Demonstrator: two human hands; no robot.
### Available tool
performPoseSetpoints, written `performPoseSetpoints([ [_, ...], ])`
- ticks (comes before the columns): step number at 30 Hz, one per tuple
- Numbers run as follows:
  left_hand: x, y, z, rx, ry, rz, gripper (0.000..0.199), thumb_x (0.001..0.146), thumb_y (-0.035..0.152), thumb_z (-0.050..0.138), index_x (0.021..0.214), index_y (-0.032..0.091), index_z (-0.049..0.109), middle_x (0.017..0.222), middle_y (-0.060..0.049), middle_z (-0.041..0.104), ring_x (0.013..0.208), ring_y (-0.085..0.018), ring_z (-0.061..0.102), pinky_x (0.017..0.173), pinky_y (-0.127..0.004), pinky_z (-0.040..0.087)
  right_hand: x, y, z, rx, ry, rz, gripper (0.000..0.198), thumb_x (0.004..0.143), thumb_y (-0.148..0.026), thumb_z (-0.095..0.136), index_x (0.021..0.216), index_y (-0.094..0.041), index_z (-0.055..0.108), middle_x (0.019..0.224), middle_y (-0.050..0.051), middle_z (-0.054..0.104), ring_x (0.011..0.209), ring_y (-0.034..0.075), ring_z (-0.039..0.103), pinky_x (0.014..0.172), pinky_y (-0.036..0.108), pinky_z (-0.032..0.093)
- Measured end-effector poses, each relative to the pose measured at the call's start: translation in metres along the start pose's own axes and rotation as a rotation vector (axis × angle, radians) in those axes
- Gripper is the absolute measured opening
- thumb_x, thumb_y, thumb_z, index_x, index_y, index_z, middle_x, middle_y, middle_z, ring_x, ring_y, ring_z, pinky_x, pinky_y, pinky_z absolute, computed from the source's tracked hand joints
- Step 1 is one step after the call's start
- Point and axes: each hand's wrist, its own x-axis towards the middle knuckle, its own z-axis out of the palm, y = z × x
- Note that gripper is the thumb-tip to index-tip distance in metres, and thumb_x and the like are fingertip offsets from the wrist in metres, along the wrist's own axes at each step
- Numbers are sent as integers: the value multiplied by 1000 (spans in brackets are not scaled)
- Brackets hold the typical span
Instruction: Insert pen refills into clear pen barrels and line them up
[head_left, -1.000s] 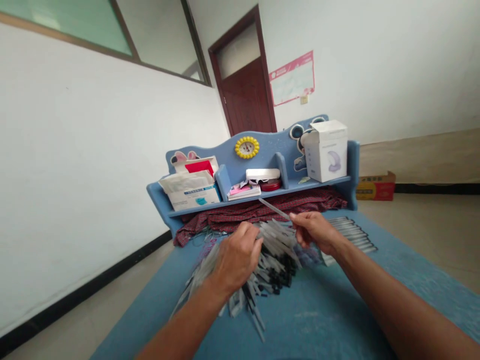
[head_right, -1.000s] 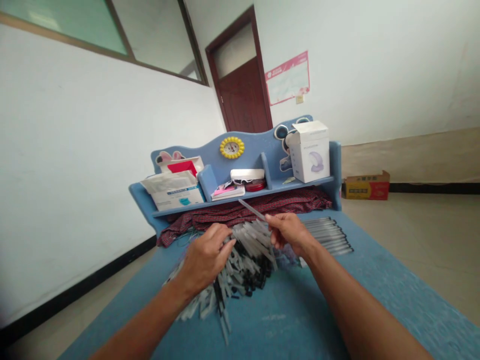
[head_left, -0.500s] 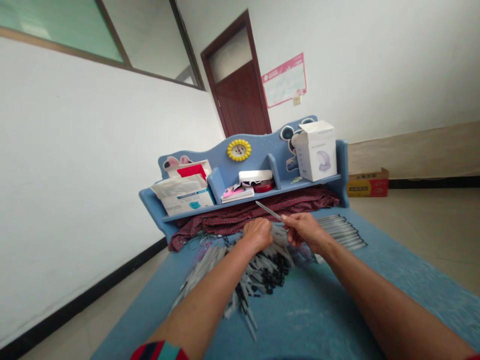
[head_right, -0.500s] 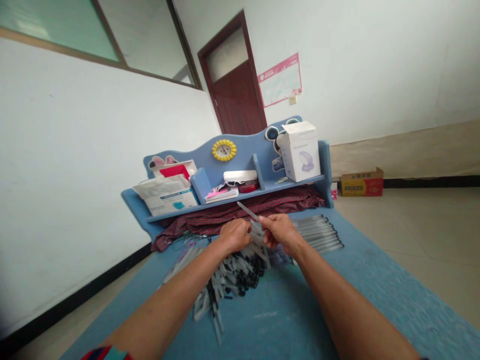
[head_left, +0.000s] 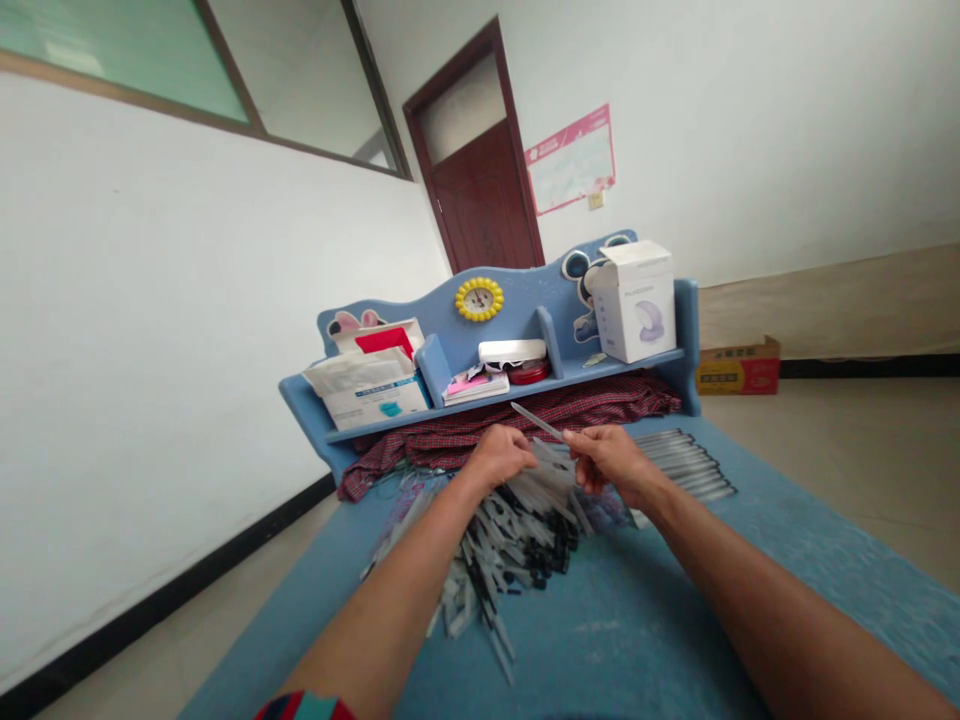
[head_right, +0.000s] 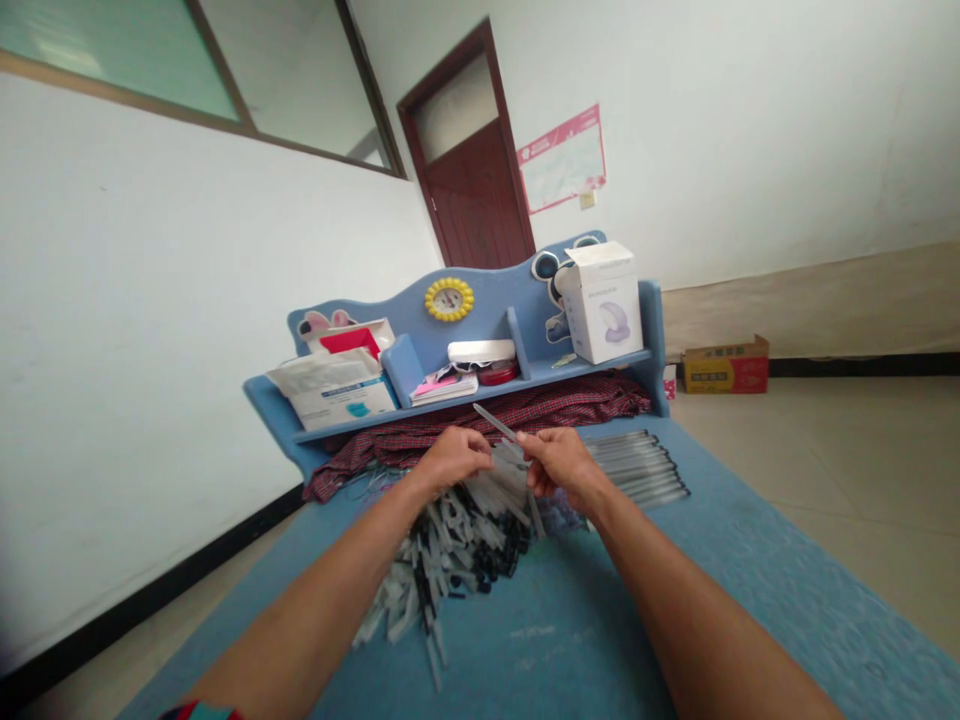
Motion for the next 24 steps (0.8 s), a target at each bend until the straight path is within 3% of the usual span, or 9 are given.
performPoseSetpoints([
  [6, -22, -35, -36, -707, 31, -76, 22, 66, 25, 64, 85, 15, 61, 71, -3, 64, 57, -10, 58, 39, -15, 31, -3, 4, 4, 22, -116, -29, 38, 74, -51, 62, 61, -18, 48, 38, -2, 57, 27, 9, 48, 28, 17, 30],
  [11, -42, -60, -54, -1120, 93, -81, 12, 70, 19, 62, 81, 14, 59, 74, -4, 65, 59, -7, 58, 37, -10, 29, -10, 10, 12, 20, -241, -64, 40, 71, -53, 64, 60, -18, 48, 37, -2, 57, 28, 9, 47, 31, 17, 31],
  [17, -55, -66, -57, -1405, 104, -80, 6, 75, 13, 60, 80, 13, 59, 68, -3, 63, 56, -8, 59, 34, -10, 31, -18, 13, 22, -37, -350, -89, 39, 73, -49, 64, 56, -18, 47, 39, -2, 58, 30, 9, 48, 33, 18, 31],
  [24, -62, -62, -54, -1529, 92, -98, 3, 76, 11, 58, 78, 12, 60, 70, -4, 64, 56, -9, 61, 31, -9, 33, -21, 15, 30, -45, -333, -73, 38, 73, -47, 64, 56, -18, 47, 39, -2, 58, 30, 9, 48, 33, 18, 31],
])
